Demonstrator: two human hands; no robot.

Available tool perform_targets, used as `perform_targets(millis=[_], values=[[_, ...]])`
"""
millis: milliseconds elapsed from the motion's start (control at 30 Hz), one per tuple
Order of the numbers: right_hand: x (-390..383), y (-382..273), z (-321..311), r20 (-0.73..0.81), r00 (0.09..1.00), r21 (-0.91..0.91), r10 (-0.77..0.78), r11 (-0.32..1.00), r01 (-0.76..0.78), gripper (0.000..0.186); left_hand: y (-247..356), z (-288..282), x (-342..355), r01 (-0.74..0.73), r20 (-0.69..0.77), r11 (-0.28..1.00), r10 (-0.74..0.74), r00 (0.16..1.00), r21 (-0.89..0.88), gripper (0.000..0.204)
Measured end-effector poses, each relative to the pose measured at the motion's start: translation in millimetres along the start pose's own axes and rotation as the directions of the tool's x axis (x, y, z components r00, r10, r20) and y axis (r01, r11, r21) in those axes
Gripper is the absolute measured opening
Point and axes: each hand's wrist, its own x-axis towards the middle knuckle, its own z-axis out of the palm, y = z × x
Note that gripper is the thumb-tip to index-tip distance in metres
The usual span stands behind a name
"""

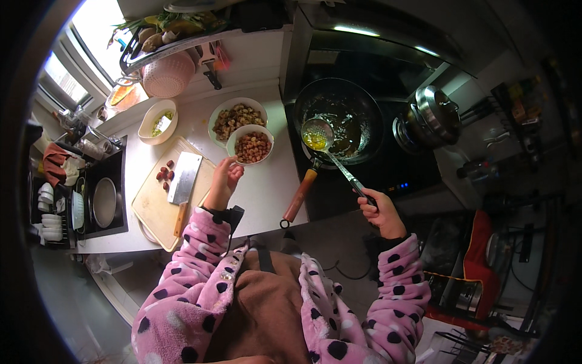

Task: The person prepares ingredients in a kitchen, washing and peeling items in a colander, then frying them in a pan on the stove. They transfer cooked pieces into bowls and continue cooking additional ingredients.

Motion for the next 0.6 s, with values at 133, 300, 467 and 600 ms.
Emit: perform_targets(millis=[133,300,467,600], values=[[-2,-2,-1,-0.021,0.999,-0.014,-0.038,0.999,0.038,0.028,-1,1,-2,0.002,0.011,1.000,-0.001,1.000,-0.014,0.033],[-3,0,4,-0.069,0.981,-0.136,-0.181,0.976,0.170,0.017,-2,4,-4,0.004,0.025,1.000,-0.004,1.000,-0.003,0.034],[-8,-1,5,-0.090,0.956,-0.184,-0.280,0.948,0.260,0.012,-4,8,-4,0.019,0.020,1.000,-0.019,1.000,0.025,0.036],[-1,-5,-14,-0.163,0.799,-0.481,-0.579,0.753,0.448,0.007,-5,7,-4,0.017,0.033,0.999,-0.018,0.999,0.029,0.039]])
